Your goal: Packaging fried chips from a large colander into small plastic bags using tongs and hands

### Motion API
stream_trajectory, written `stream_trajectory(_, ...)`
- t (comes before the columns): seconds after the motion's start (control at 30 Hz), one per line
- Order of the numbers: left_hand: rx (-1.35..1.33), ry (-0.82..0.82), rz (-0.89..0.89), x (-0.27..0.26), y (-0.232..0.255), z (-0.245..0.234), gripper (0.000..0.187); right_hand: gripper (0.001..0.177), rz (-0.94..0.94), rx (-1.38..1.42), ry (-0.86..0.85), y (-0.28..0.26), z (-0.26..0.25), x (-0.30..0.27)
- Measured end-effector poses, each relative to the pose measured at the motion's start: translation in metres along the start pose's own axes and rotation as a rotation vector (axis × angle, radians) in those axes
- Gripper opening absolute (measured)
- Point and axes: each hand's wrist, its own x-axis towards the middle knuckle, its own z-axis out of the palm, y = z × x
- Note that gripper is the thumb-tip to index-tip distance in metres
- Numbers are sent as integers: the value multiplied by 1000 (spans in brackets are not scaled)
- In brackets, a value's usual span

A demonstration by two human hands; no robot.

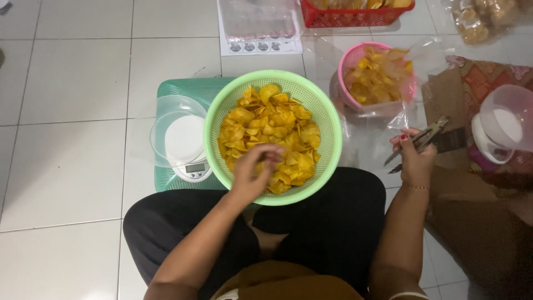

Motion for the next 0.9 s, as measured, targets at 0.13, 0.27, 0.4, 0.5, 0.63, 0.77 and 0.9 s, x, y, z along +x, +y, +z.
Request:
stream_trajectory(0.13, -145, -349, -247, 24, 38, 63, 72, 9, -115, 72, 19, -19, -2, -6)
stream_trajectory(0.27, -171, -435, -275, 57, 25, 126, 88, 8, -202, 78, 42, -35, 4, -23)
stream_trajectory(0.4, -443, -192, -411, 76, -6, 168, 88, 9, -294, 43, 15, -46, 5, -43)
stream_trajectory(0.5, -467, -131, -407, 75, -13, 176, 75, 23, -285, 142, 18, -23, -2, -40)
stream_trajectory(0.63, -494, -137, -344, 64, -2, 183, 55, 55, -223, 295, -6, 18, -8, -16)
stream_trajectory(0.77, -589, -243, -438, 53, 32, 179, 55, 38, -196, 175, 65, 96, -15, 7)
stream_trajectory(0.9, -628, -289, -434, 42, 43, 177, 44, 23, -96, 96, 30, 67, -9, 12)
